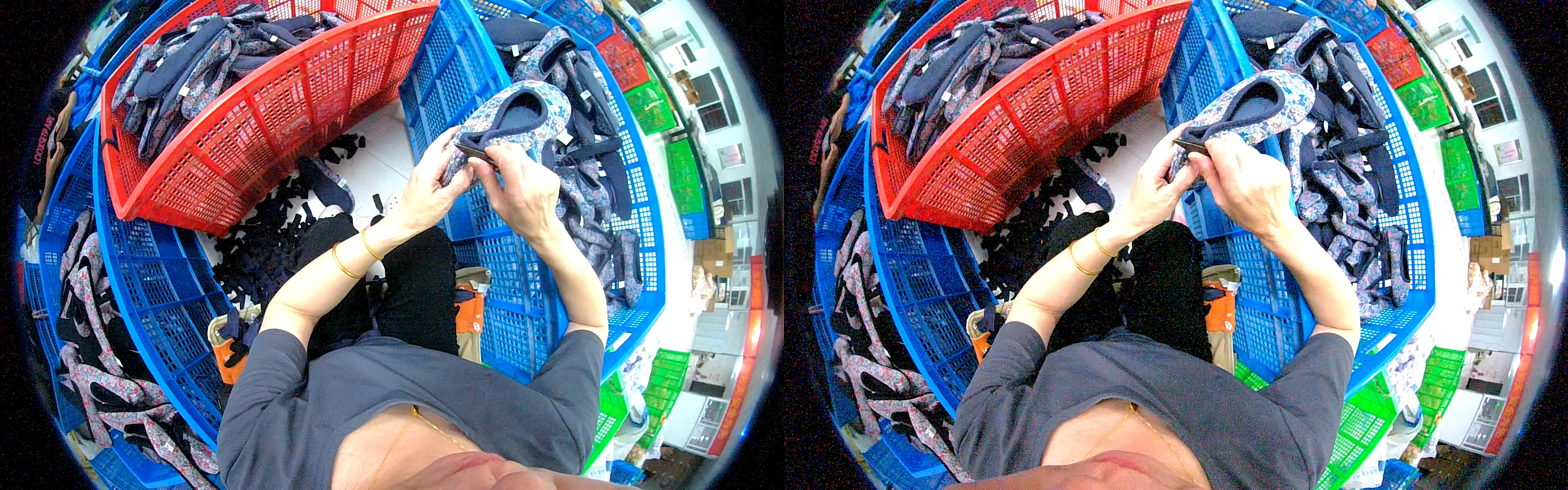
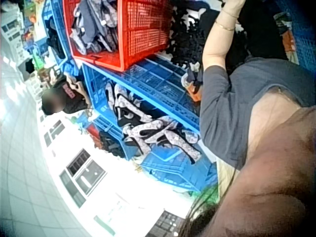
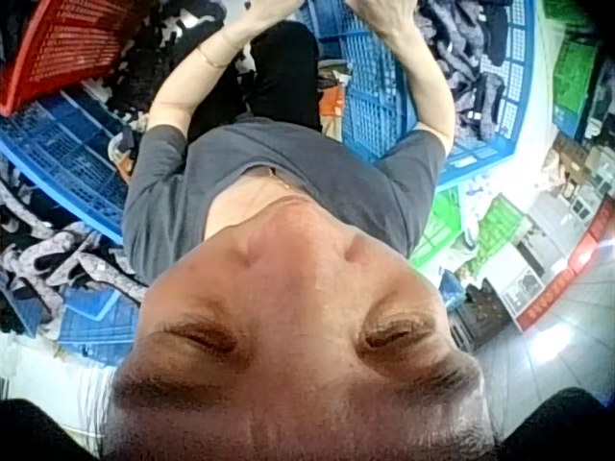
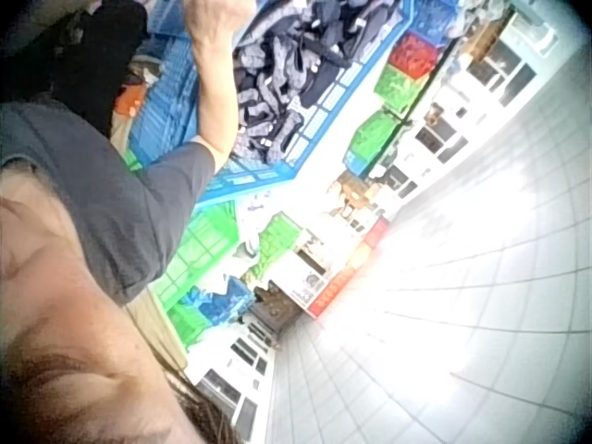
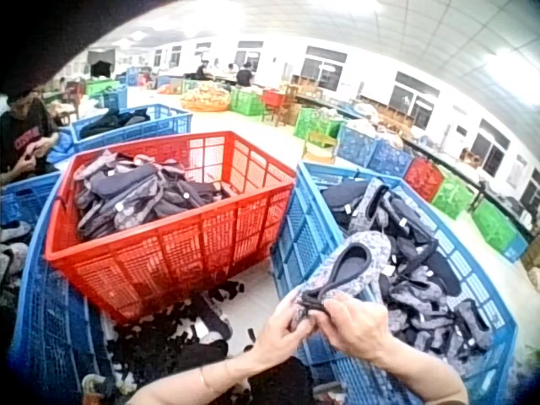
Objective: The person sits on the floor surrounded by large plastic crates filled with shoes. They repeatedly pick up individual shoes, turn them over to inspect the soles and uppers, and place them back into the crates.
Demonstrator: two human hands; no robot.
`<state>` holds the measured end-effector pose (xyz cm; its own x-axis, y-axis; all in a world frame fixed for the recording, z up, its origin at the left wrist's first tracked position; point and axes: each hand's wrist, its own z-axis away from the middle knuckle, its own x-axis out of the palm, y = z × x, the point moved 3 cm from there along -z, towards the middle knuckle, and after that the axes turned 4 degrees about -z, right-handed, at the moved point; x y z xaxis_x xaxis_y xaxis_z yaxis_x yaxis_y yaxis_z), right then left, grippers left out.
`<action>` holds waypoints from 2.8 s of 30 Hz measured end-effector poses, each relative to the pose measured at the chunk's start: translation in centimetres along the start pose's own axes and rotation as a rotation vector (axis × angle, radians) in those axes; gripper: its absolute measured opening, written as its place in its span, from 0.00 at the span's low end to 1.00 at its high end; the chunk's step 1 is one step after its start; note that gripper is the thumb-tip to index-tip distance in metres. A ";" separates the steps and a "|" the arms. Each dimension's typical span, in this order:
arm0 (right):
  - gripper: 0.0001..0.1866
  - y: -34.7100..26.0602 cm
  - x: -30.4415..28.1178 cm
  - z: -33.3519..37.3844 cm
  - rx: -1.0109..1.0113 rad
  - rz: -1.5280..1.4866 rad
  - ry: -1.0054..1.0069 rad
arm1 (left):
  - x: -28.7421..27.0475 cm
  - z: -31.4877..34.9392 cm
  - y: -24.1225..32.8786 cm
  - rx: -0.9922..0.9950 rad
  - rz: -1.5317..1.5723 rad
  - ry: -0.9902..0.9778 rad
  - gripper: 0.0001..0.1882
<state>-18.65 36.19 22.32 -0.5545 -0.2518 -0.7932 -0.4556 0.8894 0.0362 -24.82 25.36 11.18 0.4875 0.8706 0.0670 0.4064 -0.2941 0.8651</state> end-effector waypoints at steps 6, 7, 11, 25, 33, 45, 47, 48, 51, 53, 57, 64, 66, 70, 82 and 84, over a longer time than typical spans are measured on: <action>0.16 -1.1 0.1 0.5 0.019 -0.335 -0.363 | -0.3 -0.2 0.1 0.035 0.005 0.051 0.22; 0.18 -0.6 0.0 0.2 0.095 -0.411 -0.295 | -0.3 -0.2 0.0 0.016 0.012 0.044 0.22; 0.27 3.2 -0.7 0.9 0.556 -0.470 -0.043 | -0.1 -0.2 -0.2 -0.053 0.081 0.065 0.24; 0.25 3.2 1.7 1.0 0.576 -0.661 -0.122 | -0.6 -0.1 0.0 -0.132 0.210 0.105 0.26; 0.22 3.6 2.0 1.4 0.612 -0.674 -0.144 | -1.1 -0.3 0.2 -0.054 0.156 0.068 0.25; 0.20 3.4 2.0 1.5 0.618 -0.701 -0.160 | -1.1 -0.3 0.1 -0.065 0.180 0.066 0.26; 0.20 3.5 2.0 1.6 0.620 -0.701 -0.174 | -1.1 -0.3 -0.2 -0.054 0.194 0.064 0.25; 0.20 3.6 2.0 1.7 0.622 -0.701 -0.182 | -1.1 -0.2 -0.3 -0.044 0.179 0.066 0.25; 0.20 3.5 2.0 1.7 0.636 -0.704 -0.184 | -1.2 -0.1 0.0 -0.011 0.058 0.074 0.24; 0.19 3.6 2.3 2.2 0.580 -0.754 -0.120 | -0.8 -0.5 1.0 0.025 -0.116 0.071 0.24; 0.13 3.5 0.9 1.8 0.450 -0.816 0.074 | -2.2 -1.0 -1.8 -0.343 0.478 0.123 0.19; 0.13 6.1 0.1 1.0 0.774 -1.100 0.558 | -1.3 -0.6 -1.7 -0.751 1.308 -0.154 0.23; 0.13 6.6 -0.3 0.9 0.753 -1.132 0.518 | -1.0 -0.1 -2.7 -0.813 1.534 -0.298 0.25; 0.16 6.1 -1.9 0.9 0.787 -1.023 0.468 | -1.3 -0.5 -3.5 -0.696 0.681 -0.295 0.29; 0.17 4.3 0.1 1.2 0.760 -1.124 0.335 | -0.5 -0.2 -0.7 -0.483 0.690 -0.244 0.26; 0.17 5.4 0.0 1.7 0.796 -0.967 0.329 | -0.6 -0.1 -1.2 -0.541 0.729 -0.186 0.26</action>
<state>-19.85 41.63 21.49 -0.4307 -0.8965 -0.1041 -0.2913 0.2472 -0.9241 -25.66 25.25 10.15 0.6160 0.4517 0.6453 -0.4426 -0.4792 0.7579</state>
